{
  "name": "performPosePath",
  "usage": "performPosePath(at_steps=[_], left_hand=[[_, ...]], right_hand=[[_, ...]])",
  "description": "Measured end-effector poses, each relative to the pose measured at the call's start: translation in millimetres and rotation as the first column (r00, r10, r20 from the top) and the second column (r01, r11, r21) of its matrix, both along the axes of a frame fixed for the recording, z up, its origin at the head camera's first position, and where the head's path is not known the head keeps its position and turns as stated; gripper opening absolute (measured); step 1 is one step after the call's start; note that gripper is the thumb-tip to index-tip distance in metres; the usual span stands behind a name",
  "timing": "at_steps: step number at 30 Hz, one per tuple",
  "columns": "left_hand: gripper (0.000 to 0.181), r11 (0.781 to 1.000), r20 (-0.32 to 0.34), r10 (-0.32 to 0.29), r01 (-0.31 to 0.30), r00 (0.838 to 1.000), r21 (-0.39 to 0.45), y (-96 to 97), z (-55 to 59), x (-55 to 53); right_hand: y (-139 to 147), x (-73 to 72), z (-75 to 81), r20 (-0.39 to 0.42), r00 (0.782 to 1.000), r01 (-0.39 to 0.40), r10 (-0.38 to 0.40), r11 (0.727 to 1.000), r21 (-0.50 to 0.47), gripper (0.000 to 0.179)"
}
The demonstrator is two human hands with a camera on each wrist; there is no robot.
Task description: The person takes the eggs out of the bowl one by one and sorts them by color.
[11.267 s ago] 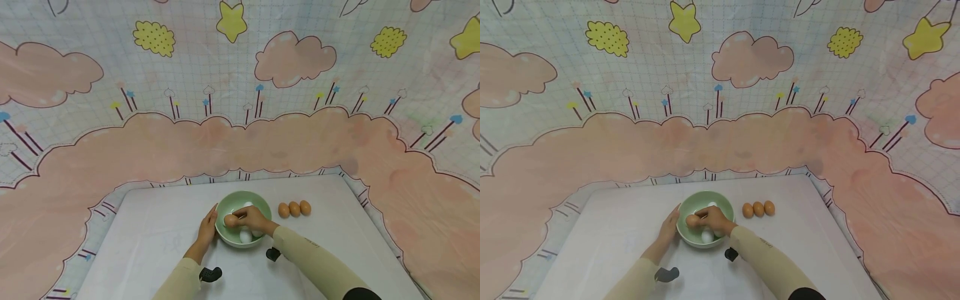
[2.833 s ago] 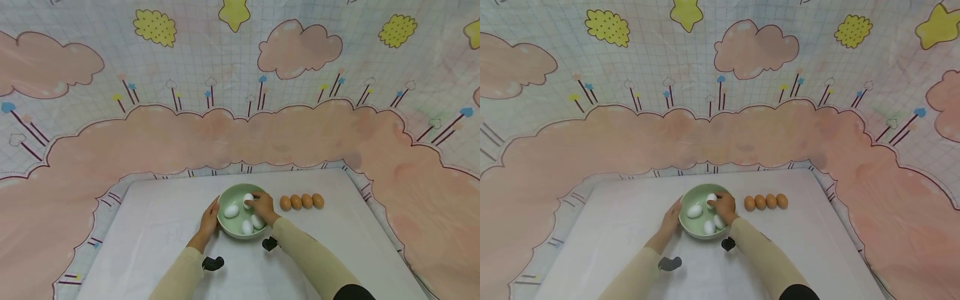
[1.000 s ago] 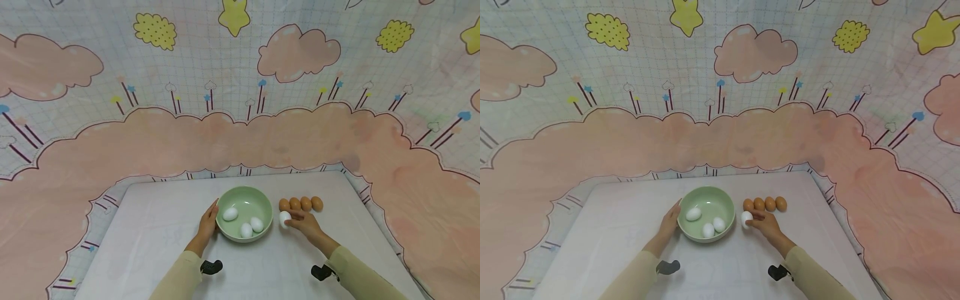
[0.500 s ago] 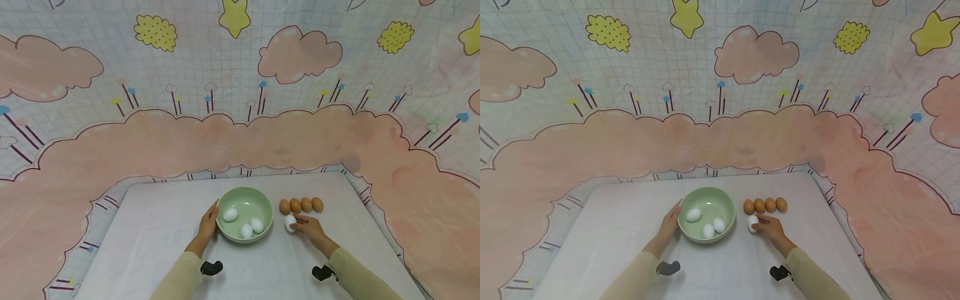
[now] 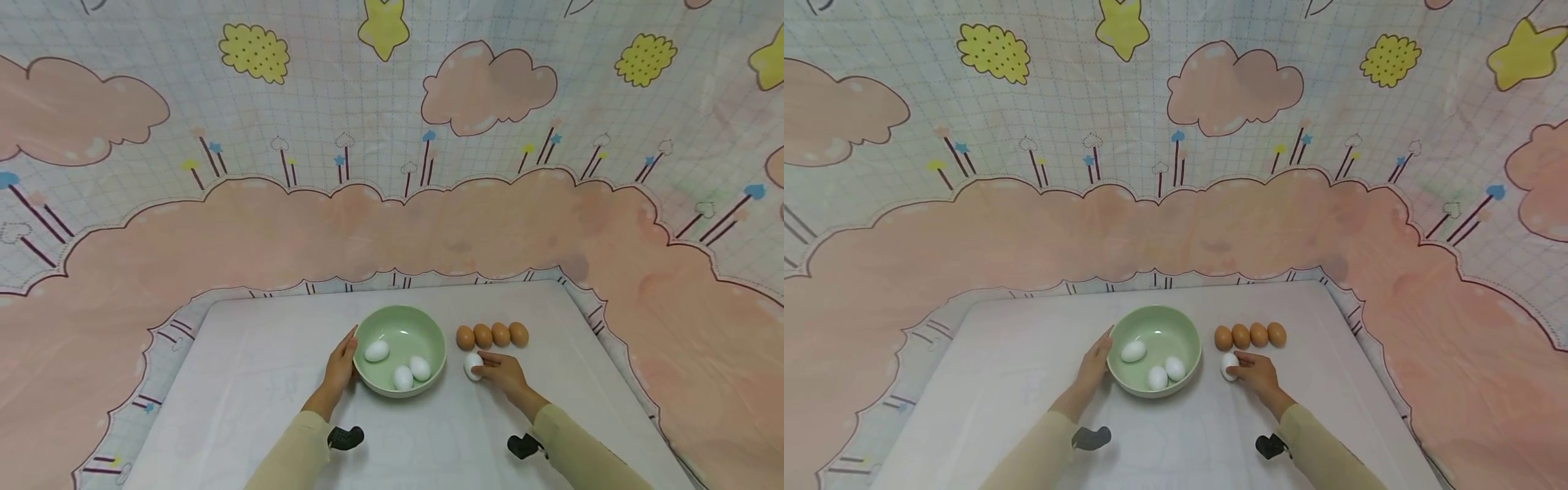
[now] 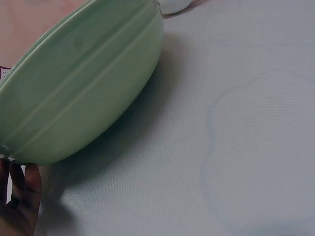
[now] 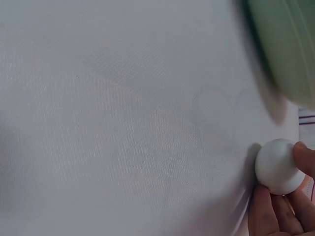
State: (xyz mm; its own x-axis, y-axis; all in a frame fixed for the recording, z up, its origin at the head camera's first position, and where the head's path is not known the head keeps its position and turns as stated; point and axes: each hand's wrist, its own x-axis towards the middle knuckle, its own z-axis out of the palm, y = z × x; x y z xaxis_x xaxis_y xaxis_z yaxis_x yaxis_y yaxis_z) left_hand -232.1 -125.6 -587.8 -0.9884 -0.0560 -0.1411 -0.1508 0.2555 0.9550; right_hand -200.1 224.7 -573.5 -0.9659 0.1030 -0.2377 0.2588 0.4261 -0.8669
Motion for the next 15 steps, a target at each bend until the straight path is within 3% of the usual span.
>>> performPosePath(at_steps=[6, 15], left_hand=[[0.047, 1.0, -0.003, 0.008, -0.008, 1.0, 0.001, 0.7, 0.5, -0.6], [0.047, 1.0, -0.017, 0.002, -0.002, 1.0, -0.006, -0.4, -1.6, -0.3]], right_hand=[[-1.0, -2.5, -0.7, 0.001, 1.0, -0.01, 0.01, 0.998, 0.064, 0.053], [0.0, -1.9, 0.5, 0.009, 1.0, -0.013, 0.012, 0.998, 0.063, 0.054]])
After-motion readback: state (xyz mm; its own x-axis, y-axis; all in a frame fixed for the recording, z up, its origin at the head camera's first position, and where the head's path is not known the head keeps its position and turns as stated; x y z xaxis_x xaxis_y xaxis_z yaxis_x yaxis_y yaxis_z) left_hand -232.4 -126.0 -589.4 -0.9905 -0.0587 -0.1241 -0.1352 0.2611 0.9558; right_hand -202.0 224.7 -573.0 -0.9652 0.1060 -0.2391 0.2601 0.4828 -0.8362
